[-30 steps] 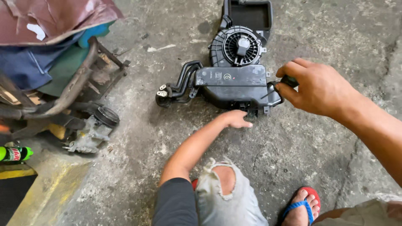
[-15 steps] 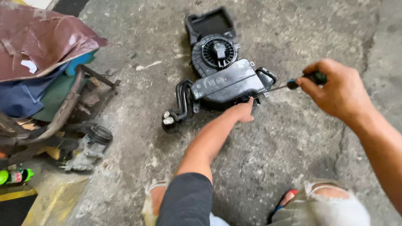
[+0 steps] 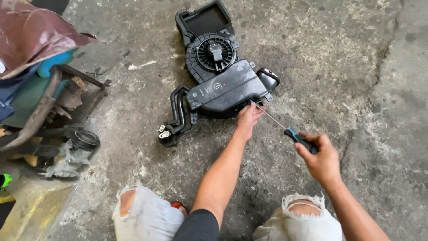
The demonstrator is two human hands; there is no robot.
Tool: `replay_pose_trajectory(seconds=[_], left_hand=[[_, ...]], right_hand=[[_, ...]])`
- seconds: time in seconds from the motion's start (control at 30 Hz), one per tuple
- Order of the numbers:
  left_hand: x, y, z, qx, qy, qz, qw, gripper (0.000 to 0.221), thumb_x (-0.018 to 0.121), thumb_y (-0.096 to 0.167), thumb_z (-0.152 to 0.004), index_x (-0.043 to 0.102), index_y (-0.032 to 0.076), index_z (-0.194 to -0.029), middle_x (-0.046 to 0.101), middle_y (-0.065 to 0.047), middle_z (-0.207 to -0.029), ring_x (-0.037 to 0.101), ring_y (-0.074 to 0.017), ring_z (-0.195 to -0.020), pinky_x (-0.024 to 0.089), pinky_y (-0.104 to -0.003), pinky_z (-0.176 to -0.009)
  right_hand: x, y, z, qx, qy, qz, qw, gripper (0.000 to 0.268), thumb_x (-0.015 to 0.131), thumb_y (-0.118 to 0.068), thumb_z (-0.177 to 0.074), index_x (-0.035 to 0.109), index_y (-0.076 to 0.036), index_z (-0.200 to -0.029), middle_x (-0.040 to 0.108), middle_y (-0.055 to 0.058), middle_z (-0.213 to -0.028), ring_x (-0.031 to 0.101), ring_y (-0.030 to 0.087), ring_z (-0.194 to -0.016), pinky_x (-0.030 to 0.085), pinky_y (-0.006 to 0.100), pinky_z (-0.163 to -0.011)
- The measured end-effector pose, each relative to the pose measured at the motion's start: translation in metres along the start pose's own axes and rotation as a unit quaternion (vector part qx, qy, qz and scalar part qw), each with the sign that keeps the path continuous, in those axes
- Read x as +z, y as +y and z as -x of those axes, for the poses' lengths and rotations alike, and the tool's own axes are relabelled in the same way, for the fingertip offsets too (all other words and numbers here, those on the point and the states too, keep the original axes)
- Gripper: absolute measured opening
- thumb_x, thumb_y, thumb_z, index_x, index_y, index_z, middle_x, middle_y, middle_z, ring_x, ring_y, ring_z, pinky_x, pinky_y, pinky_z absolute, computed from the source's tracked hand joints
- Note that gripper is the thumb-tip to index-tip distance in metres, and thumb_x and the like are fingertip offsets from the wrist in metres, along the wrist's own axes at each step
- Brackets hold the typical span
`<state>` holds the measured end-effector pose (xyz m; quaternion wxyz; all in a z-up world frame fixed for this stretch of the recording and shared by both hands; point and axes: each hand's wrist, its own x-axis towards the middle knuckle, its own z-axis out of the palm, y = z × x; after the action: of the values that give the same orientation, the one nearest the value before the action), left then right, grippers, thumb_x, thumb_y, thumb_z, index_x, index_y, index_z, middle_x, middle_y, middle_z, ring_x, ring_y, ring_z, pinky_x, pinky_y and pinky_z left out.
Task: The person disassembles a car air conditioning blower assembly on the floor, using a screwdriver and a pry tool to remove screws and separate plastic housing sections. The person retrieves tools from a nearby rack and continues prying apart the housing until the fan and casing are separated.
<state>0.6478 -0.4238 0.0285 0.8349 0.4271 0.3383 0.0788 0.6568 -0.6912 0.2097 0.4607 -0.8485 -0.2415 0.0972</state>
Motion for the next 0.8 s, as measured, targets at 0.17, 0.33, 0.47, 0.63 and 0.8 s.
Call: replay_pose_trajectory(seconds=[0.17, 0.33, 0.47, 0.63, 0.8], left_hand=[[-0.023, -0.029, -0.025, 0.124, 0.038, -0.086, 0.988, 0.027, 0.075, 0.026, -0.095, 0.069, 0.003, -0.108, 0.072, -0.007, -0.103, 0.065, -0.0169, -0.097, 0.051, -0.032, -0.090], [-0.019, -0.024, -0.014, 0.144, 0.079, -0.166, 0.972, 0.033, 0.079, 0.028, -0.088, 0.073, 0.003, -0.109, 0.074, -0.004, -0.107, 0.066, -0.0135, -0.103, 0.050, -0.030, -0.094], [-0.001, -0.009, -0.001, 0.148, 0.120, -0.201, 0.961, 0.036, 0.079, 0.031, -0.086, 0.074, 0.004, -0.109, 0.074, -0.004, -0.109, 0.066, -0.0131, -0.107, 0.049, -0.031, -0.096], [0.009, -0.003, 0.009, 0.140, 0.153, -0.218, 0.954, 0.036, 0.079, 0.033, -0.084, 0.074, 0.003, -0.104, 0.075, -0.006, -0.102, 0.068, -0.0161, -0.099, 0.051, -0.032, -0.093], [0.010, -0.002, 0.006, 0.137, 0.163, -0.221, 0.952, 0.035, 0.079, 0.033, -0.084, 0.075, 0.003, -0.102, 0.075, -0.005, -0.101, 0.068, -0.0158, -0.098, 0.052, -0.032, -0.091]], right_hand=[[0.007, 0.030, 0.012, 0.107, -0.084, 0.007, 0.991, 0.042, 0.075, -0.024, -0.089, 0.068, -0.008, -0.127, 0.078, 0.013, -0.104, 0.076, 0.023, -0.091, 0.059, 0.035, -0.081], [0.003, 0.033, 0.009, 0.003, -0.072, 0.020, 0.997, 0.034, 0.072, -0.024, -0.089, 0.071, -0.004, -0.117, 0.076, 0.015, -0.109, 0.075, 0.028, -0.096, 0.057, 0.038, -0.084], [-0.003, 0.033, 0.002, -0.007, -0.085, 0.033, 0.996, 0.033, 0.072, -0.023, -0.089, 0.070, -0.004, -0.116, 0.074, 0.015, -0.116, 0.074, 0.031, -0.098, 0.057, 0.040, -0.085], [-0.011, 0.032, -0.008, -0.042, -0.100, 0.050, 0.993, 0.033, 0.072, -0.022, -0.089, 0.071, -0.003, -0.115, 0.072, 0.015, -0.118, 0.073, 0.032, -0.100, 0.058, 0.040, -0.086], [-0.013, 0.035, -0.013, -0.066, -0.104, 0.060, 0.991, 0.033, 0.072, -0.022, -0.090, 0.071, -0.001, -0.115, 0.072, 0.017, -0.116, 0.073, 0.031, -0.095, 0.058, 0.039, -0.082]])
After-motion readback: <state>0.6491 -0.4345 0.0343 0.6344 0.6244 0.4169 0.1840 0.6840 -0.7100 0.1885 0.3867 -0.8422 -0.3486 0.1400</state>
